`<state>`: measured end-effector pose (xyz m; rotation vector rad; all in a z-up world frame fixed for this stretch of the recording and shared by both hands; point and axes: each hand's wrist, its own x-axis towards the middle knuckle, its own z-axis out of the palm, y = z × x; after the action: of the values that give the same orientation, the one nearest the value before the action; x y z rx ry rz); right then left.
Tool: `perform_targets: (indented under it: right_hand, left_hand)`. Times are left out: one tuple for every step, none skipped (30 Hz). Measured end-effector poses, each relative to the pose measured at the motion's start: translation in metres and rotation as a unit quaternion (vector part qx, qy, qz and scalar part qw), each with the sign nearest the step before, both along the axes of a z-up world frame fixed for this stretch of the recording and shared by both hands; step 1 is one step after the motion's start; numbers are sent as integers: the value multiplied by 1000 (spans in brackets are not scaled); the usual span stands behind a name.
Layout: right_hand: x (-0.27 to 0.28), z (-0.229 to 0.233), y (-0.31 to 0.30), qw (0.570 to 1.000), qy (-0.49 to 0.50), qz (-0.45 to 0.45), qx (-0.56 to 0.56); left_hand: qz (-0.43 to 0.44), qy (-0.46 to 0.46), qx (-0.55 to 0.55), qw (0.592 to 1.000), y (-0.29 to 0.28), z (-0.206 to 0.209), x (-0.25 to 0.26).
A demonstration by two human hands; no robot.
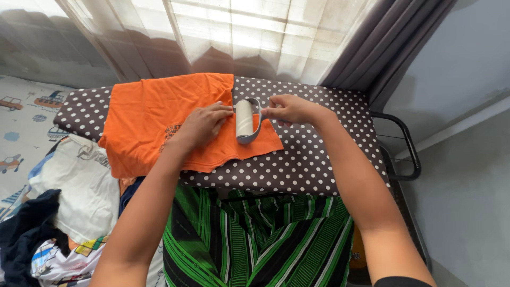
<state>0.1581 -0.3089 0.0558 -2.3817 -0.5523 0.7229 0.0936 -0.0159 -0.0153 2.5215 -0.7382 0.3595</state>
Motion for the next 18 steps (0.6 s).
perform_targets:
  right_hand:
    - [1, 1, 2, 1000, -3, 3, 1]
    - [3, 3, 4, 1000, -6, 6, 2]
    - [6, 4, 2, 1000, -4, 7, -16]
    - [8, 6, -3, 999, -3, 8, -33]
    - [10, 8, -9, 999, -1, 9, -51]
    - [11, 10, -13, 999, 1, 6, -51]
    - [11, 12, -17, 999, 2, 3, -51]
    - [11, 15, -18, 999, 3, 1, -51]
    - [10, 15, -16, 998, 2, -1, -56]
    - [11, 15, -9, 998, 0, -4, -61]
    - [10, 14, -2, 998, -1, -6, -66]
    - [9, 12, 8, 999, -1, 1, -55]
    - [9, 10, 21, 999, 0, 10, -41]
    - [8, 9, 29, 999, 0, 19, -28]
    - [8, 10, 34, 1000, 7, 19, -22]
    - [8, 11, 38, 1000, 13, 19, -16]
    - [7, 10, 40, 1000, 22, 18, -12]
    - [7, 10, 37, 999, 14, 17, -35]
  left_hand:
    - [20, 11, 13, 1000, 4, -1, 3]
    - [26, 5, 12, 1000, 9, -1, 3]
    - [29, 3, 10, 1000, 12, -2, 0]
    - [32, 0, 9, 999, 14, -3, -3]
    - [35, -10, 4, 999, 13, -4, -5]
    - [38, -20, -1, 999, 12, -4, -8]
    - [41, -31, -7, 999, 11, -3, -10]
    - [46, -29, -10, 998, 11, -2, -12]
    - [50, -25, -15, 998, 9, -1, -14]
    - [54, -22, -19, 998, 8, 0, -16]
    - [61, -4, -25, 998, 7, 1, -16]
    - [68, 14, -31, 997, 7, 3, -16]
    - [77, 32, -36, 996, 8, 4, -16]
    - [70, 26, -27, 997, 7, 4, -17]
    - [66, 18, -16, 998, 8, 4, -16]
    - [61, 9, -5, 998, 10, 4, -14]
    - [55, 5, -8, 998, 11, 3, -15]
    - [49, 0, -12, 999, 11, 2, -15]
